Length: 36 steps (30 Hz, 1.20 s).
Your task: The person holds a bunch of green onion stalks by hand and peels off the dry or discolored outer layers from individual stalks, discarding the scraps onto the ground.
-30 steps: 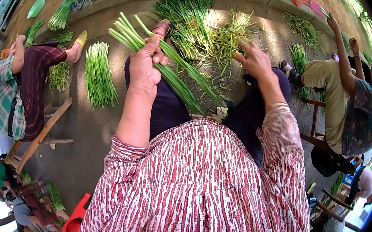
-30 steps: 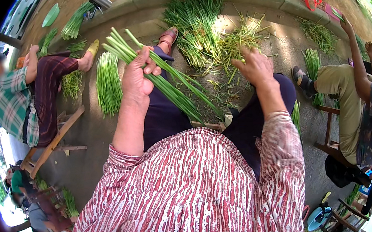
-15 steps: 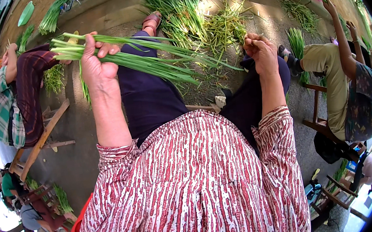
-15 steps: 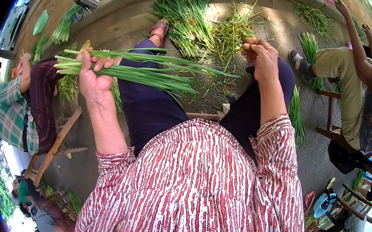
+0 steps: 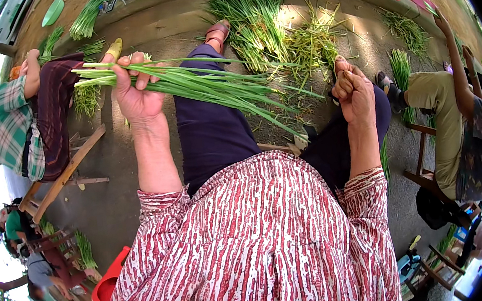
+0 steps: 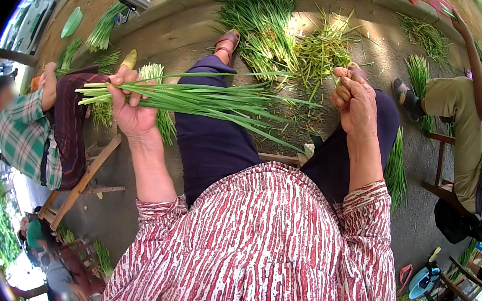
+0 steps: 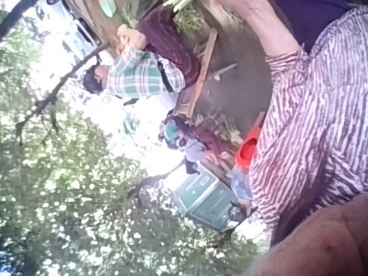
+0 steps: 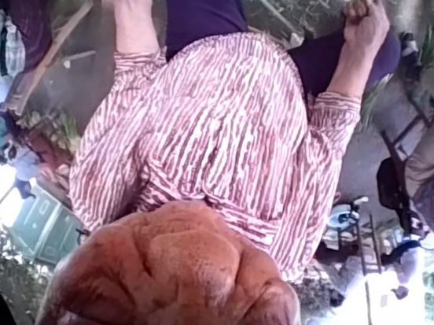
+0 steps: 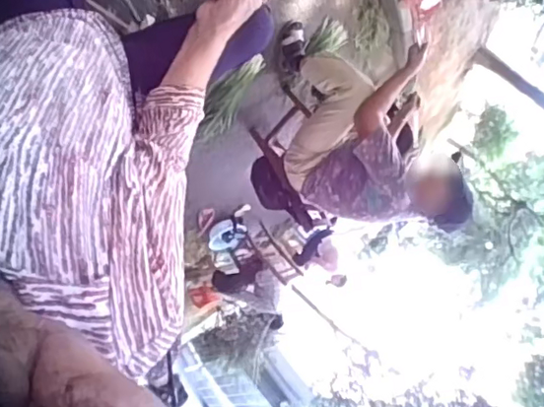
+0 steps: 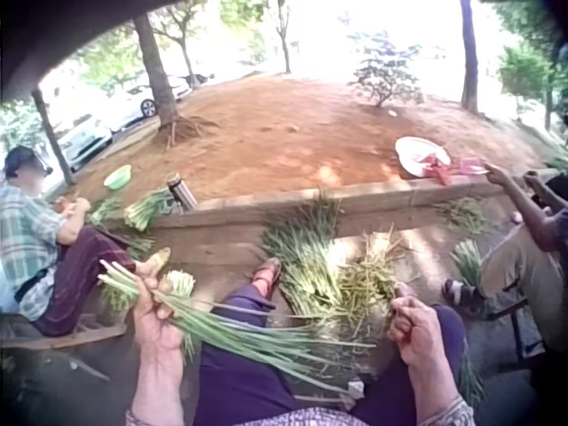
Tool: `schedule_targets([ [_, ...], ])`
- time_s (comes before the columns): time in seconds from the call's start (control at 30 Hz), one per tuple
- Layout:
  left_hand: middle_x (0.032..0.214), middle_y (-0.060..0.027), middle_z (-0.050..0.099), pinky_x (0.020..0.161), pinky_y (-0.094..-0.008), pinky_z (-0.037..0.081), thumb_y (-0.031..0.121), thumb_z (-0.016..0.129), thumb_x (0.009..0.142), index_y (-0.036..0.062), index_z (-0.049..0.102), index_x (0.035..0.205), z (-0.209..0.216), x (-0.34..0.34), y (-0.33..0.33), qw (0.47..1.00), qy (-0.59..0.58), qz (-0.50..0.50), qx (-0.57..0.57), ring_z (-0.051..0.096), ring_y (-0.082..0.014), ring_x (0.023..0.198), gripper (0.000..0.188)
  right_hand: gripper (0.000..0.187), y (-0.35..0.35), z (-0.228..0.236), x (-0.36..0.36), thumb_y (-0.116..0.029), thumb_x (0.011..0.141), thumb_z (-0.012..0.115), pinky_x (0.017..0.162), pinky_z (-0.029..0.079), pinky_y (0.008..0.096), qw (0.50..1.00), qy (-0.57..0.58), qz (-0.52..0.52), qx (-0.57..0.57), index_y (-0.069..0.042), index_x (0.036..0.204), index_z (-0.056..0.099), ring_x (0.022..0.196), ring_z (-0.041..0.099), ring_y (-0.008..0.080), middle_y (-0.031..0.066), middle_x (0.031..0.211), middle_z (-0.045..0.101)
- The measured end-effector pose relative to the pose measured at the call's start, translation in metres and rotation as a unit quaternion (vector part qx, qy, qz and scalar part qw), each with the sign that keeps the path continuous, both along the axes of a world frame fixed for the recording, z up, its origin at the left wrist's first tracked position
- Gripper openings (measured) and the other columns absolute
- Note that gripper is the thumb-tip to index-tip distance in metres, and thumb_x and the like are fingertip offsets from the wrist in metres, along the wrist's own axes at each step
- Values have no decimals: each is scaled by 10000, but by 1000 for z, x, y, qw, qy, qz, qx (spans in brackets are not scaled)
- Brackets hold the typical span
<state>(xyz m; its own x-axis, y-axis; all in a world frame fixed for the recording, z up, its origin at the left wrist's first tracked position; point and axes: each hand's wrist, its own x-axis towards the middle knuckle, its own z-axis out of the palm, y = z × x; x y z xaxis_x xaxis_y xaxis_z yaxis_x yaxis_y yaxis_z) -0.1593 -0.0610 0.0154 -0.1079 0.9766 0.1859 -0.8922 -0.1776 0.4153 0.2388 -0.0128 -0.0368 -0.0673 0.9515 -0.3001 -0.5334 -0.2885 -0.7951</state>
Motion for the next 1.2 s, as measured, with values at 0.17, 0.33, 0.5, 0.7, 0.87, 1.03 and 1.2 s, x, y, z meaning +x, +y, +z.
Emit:
schedule_targets([
  [0.17,689,49,430,631,-254,331,205,681,846,130,519,863,4,13,2,999,10,-34,35,404,-53,522,179,159,1,19,-8,-124,913,569,479,314,207,993,-45,63,84,9,987,616,501,365,52,-27,628,494],
  [0.33,723,45,411,626,-262,311,298,629,877,127,645,887,-4,17,5,995,49,-53,69,386,-59,537,172,219,-3,57,-45,-34,878,552,573,384,198,958,-223,37,174,25,1077,623,624,531,71,6,733,610],
  [0.5,709,52,405,658,-274,332,271,649,864,138,634,887,-2,13,4,996,21,-49,70,396,-57,548,135,209,-4,55,-28,-26,873,517,641,435,199,965,-210,31,153,27,1026,649,674,587,90,42,809,652],
  [0.7,704,43,425,689,-296,352,212,690,834,124,561,845,-2,-4,1,995,-44,-52,66,414,-71,541,157,207,-8,36,5,-39,901,497,576,415,216,991,-68,-40,106,58,1040,617,683,536,93,43,786,588],
  [0.87,709,40,450,668,-279,349,179,740,782,118,599,847,3,-14,-1,996,-54,-42,52,421,-86,535,166,206,-16,30,21,-92,934,514,556,402,218,994,43,-71,67,64,1026,611,664,508,98,55,817,578],
  [1.03,708,29,445,648,-264,357,166,752,764,108,646,822,8,-15,-1,995,-71,-49,42,403,-99,542,134,238,-26,25,33,-141,947,498,562,388,227,995,-7,-38,88,60,988,618,619,488,102,44,732,559],
  [1.2,728,31,450,696,-271,374,162,756,752,108,654,817,8,-25,-5,997,-58,-25,46,402,-103,564,133,153,-46,49,23,-72,849,590,618,443,218,955,-193,207,86,36,913,676,683,537,68,40,785,626],
])
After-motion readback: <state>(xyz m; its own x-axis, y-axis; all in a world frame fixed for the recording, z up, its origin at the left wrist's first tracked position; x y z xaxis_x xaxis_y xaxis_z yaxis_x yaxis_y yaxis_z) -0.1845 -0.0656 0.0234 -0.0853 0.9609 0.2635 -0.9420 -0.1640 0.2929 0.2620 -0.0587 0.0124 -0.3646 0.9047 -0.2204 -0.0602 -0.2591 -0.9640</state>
